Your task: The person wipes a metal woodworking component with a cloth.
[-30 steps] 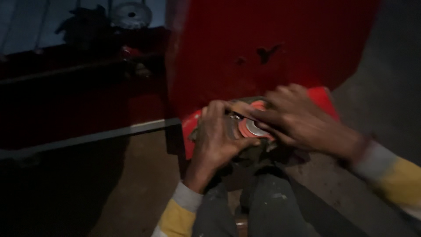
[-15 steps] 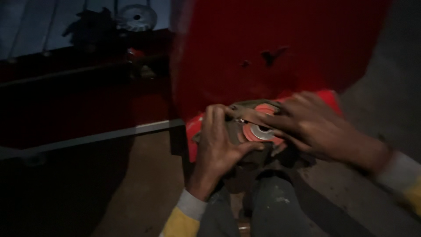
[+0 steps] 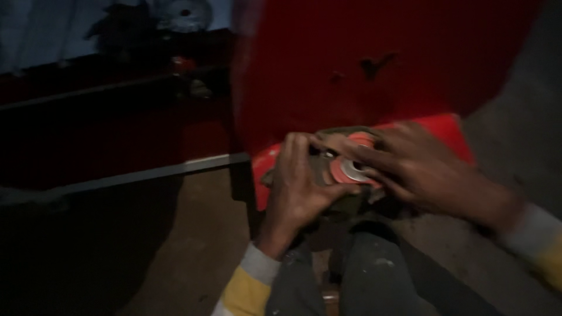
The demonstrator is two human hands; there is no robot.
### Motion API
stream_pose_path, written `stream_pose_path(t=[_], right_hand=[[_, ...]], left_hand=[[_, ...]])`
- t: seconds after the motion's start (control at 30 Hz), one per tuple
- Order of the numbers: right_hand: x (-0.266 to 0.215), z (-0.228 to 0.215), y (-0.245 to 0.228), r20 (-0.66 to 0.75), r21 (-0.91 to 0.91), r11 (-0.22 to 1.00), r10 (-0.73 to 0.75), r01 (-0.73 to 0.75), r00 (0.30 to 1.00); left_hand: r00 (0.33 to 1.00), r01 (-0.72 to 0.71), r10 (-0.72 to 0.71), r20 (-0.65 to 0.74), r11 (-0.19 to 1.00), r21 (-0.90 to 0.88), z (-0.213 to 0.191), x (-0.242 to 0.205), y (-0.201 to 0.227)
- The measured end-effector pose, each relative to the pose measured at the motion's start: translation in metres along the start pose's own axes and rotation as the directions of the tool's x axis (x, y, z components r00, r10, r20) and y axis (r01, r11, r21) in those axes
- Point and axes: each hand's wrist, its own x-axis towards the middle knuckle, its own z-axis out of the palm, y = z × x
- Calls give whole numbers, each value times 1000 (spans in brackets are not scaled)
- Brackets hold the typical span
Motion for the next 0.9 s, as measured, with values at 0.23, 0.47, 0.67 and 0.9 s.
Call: stream_pose_path(t=[0.23,0.47,0.67,0.9], right_hand=[[-11,-10,7,86,-73,997,-3,9,996],[7,-1,5,99,-51,998,-29,34,995],[0,-6,-2,-13,35,998,-43,44,999],[-4,-9,2,-105,-120,980,-173,160,979]], left_hand=[[998,51,-53,-18,996,-77,-3,3,7],[999,17,-19,-33,999,-42,6,2,14],[1000,17,-18,-18,1000,-22,-2,-3,1],[996,-38,33,-81,998,-56,1,-4,9]])
